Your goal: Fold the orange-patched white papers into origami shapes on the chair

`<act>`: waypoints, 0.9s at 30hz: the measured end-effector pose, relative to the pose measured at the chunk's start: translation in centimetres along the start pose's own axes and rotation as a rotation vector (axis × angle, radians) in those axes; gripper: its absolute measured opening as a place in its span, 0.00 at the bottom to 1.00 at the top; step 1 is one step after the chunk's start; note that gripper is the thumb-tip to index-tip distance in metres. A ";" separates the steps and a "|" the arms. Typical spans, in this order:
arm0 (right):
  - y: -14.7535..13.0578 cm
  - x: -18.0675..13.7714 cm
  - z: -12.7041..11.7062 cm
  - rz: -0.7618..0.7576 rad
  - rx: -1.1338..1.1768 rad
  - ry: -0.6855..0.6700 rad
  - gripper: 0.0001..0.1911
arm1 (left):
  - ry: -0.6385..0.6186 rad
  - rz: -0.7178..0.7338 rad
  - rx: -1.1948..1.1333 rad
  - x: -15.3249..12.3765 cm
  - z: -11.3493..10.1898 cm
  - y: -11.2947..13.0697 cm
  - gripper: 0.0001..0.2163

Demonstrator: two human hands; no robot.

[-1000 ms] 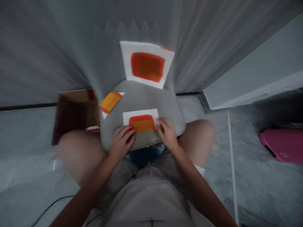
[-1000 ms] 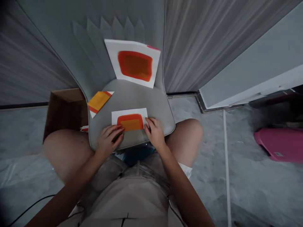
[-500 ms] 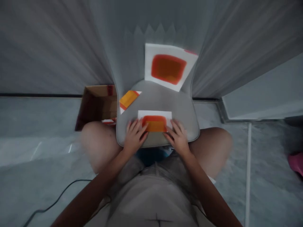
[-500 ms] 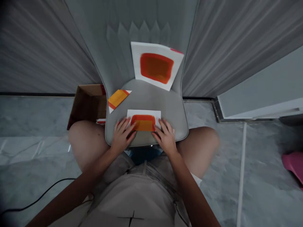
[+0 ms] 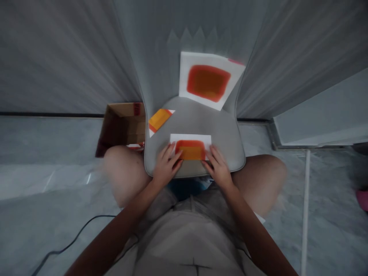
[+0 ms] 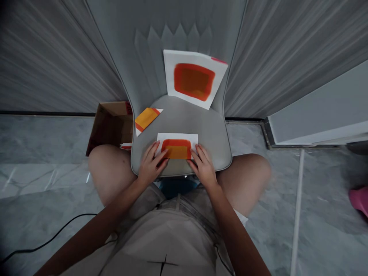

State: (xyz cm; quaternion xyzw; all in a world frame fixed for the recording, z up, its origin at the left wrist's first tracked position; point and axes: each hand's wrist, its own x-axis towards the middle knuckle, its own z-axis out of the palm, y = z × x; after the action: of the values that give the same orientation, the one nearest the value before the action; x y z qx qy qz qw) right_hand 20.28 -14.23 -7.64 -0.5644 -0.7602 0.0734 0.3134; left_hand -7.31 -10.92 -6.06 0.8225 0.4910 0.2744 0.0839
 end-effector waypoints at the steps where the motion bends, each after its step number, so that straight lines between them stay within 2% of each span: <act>1: 0.0 0.0 0.0 0.003 0.009 -0.001 0.24 | -0.003 0.016 0.003 0.0 0.0 0.0 0.19; 5: -0.1 0.1 0.3 -0.009 0.015 0.030 0.21 | 0.000 0.107 -0.017 0.1 0.2 -0.1 0.19; 11: -0.3 0.3 0.8 -0.009 0.009 0.150 0.20 | 0.101 0.081 0.024 -0.1 0.9 -0.5 0.21; 16: 0.0 0.2 0.9 -0.024 0.022 0.152 0.19 | 0.066 0.094 -0.003 -0.1 0.8 -0.4 0.21; 21: 0.0 0.2 1.0 -0.044 0.018 0.169 0.22 | 0.047 0.077 0.073 0.2 0.6 -0.1 0.20; 27: 0.0 0.1 0.8 0.042 0.083 0.235 0.23 | 0.042 0.096 0.064 0.0 0.4 -0.3 0.18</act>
State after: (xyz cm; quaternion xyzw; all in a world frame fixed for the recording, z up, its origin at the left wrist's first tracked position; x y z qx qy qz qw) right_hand 19.80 -13.93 -8.26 -0.5712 -0.7026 0.0447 0.4221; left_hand -7.37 -10.71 -6.51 0.8413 0.4613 0.2797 0.0341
